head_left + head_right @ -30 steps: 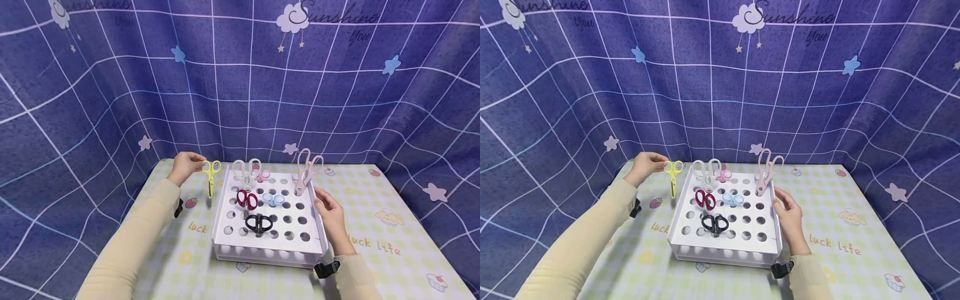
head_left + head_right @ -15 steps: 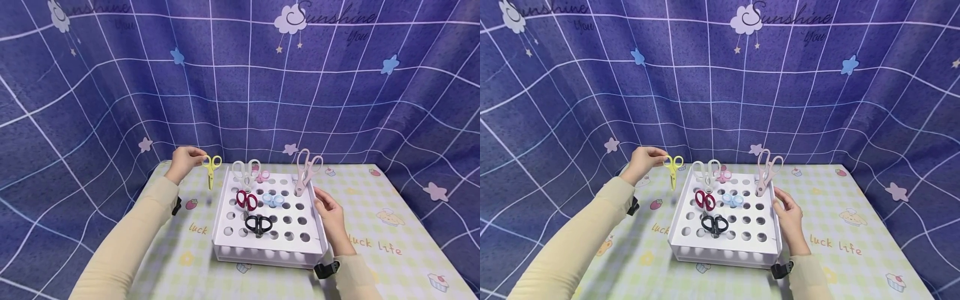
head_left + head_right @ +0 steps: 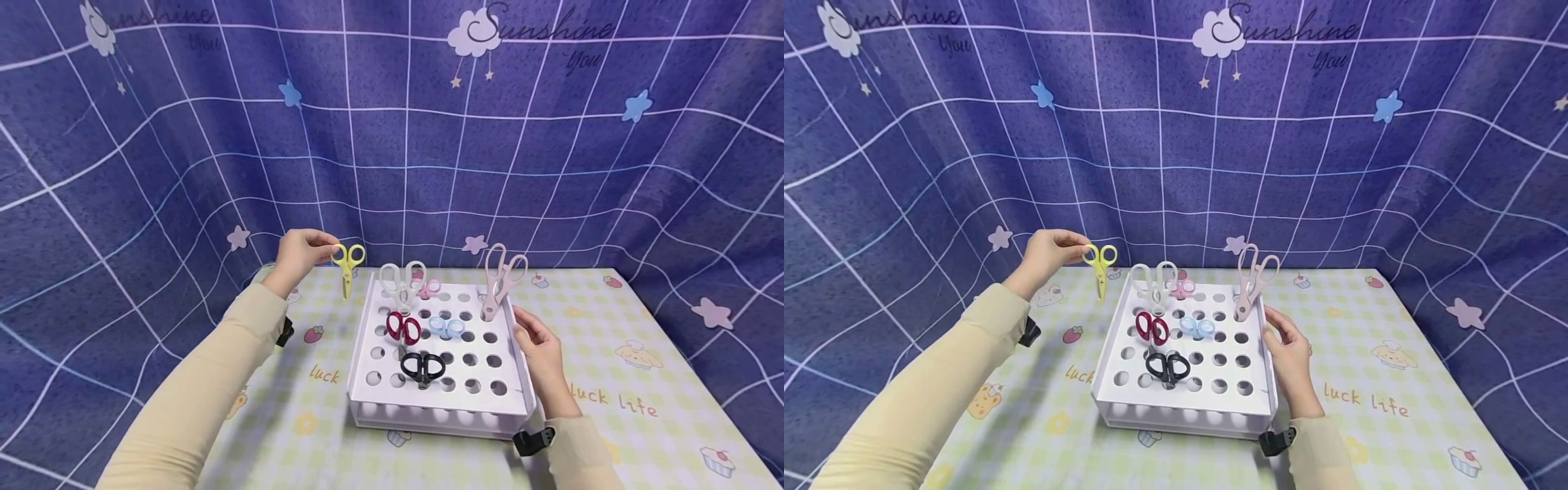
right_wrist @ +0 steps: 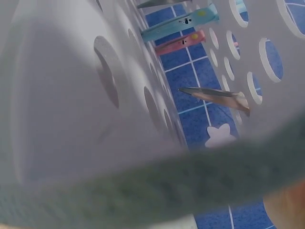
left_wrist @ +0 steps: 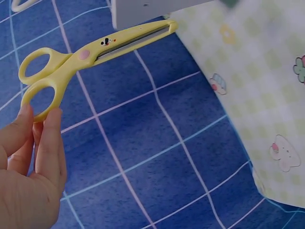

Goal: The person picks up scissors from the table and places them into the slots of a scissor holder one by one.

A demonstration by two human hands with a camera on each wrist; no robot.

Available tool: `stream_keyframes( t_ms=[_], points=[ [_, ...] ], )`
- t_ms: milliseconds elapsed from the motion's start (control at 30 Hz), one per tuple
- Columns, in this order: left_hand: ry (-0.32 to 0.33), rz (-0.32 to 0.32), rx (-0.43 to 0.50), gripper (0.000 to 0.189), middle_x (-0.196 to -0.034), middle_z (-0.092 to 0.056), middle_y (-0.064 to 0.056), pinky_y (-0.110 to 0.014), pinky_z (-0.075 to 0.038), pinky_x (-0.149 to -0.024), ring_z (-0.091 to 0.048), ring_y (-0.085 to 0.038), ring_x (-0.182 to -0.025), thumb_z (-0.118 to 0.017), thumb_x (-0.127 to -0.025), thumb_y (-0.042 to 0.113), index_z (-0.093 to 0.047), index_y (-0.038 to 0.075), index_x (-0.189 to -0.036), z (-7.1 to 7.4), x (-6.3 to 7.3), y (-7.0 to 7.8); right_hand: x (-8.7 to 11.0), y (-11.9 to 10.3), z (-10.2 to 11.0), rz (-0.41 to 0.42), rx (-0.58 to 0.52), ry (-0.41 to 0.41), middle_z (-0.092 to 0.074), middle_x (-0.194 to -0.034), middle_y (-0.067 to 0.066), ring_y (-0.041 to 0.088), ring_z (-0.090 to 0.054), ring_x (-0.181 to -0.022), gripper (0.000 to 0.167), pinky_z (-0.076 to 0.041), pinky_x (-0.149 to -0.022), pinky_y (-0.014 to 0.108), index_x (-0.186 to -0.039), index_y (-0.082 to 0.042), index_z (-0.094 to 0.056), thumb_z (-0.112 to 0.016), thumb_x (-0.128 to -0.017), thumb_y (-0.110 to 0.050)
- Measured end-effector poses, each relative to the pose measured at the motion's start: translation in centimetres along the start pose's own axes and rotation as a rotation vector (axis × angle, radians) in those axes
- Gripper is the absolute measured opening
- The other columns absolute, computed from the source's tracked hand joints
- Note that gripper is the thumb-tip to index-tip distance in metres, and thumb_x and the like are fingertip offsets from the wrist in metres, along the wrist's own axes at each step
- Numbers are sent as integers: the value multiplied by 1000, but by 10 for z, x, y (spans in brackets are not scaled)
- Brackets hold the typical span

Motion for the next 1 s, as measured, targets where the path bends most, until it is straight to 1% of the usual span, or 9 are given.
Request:
stream_keyframes(
  t_ms=[167,200,367,433,567,667,767,833,1000],
  points=[
    [-1,16,28,20,-103,-71,-19,-27,-59,-77,-71,-25,-91,-72,-87,13,-72,1,-103,3,2,10,1,-2,1,-12,-2,12,-67,-102,-23,-5,-60,-96,37,-47,-80,5,-133,1,-56,-55,-96,-4],
    [-1,21,43,20,-104,-71,-19,-29,-59,-79,-71,-23,-89,-72,-87,13,-72,1,-103,3,2,12,1,-3,1,-13,-2,12,-67,-103,-23,-5,-60,-96,37,-47,-80,5,-133,0,-56,-55,-96,-4],
    [18,41,103,20,-103,-71,-21,-28,-59,-78,-72,-20,-86,-72,-86,10,-72,-2,-102,3,4,20,2,-3,0,-3,-19,2,-68,-105,-20,-4,-61,-98,37,-48,-81,6,-133,2,-55,-55,-96,-4],
    [25,44,100,21,-103,-71,-20,-25,-59,-75,-72,-23,-87,-73,-86,11,-72,-2,-102,5,5,24,2,-3,-1,2,-24,1,-68,-106,-19,-4,-61,-99,37,-48,-81,6,-133,3,-55,-55,-96,-3],
    [24,37,97,22,-103,-72,-20,-25,-59,-75,-72,-28,-93,-73,-86,12,-72,-2,-103,7,8,32,4,-4,-2,-5,-36,-1,-68,-105,-20,-4,-61,-99,38,-48,-81,6,-133,3,-55,-55,-96,-3],
    [16,16,82,22,-103,-72,-20,-24,-59,-74,-72,-25,-90,-73,-86,12,-72,-1,-103,8,12,38,4,-4,-3,-12,-35,-1,-67,-105,-20,-3,-61,-99,37,-47,-81,5,-133,2,-55,-55,-96,-4],
    [3,1,58,21,-102,-72,-18,-23,-59,-74,-72,-18,-84,-73,-86,13,-73,1,-102,8,16,42,3,-4,-3,-17,-24,-4,-67,-105,-21,-4,-60,-99,37,-47,-81,5,-133,1,-55,-55,-96,-4],
    [-3,-3,54,20,-101,-73,-17,-23,-59,-74,-71,-15,-83,-74,-86,13,-73,1,-102,7,18,45,3,-3,-3,-17,-15,-7,-66,-106,-21,-4,-60,-100,37,-47,-82,5,-133,0,-56,-54,-97,-4],
    [-8,-23,53,20,-99,-74,-15,-25,-59,-75,-72,-19,-85,-75,-85,14,-74,3,-101,3,24,51,3,-3,-2,-16,-1,-6,-66,-104,-22,-5,-60,-99,37,-47,-82,5,-133,0,-56,-54,-97,-5]
  ],
)
Point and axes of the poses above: each hand's wrist, its own x-axis away from the middle knuckle, its own z-axis out of the back of the hand, y = z × x, the point moved 2 cm from there along -x, towards the middle knuckle
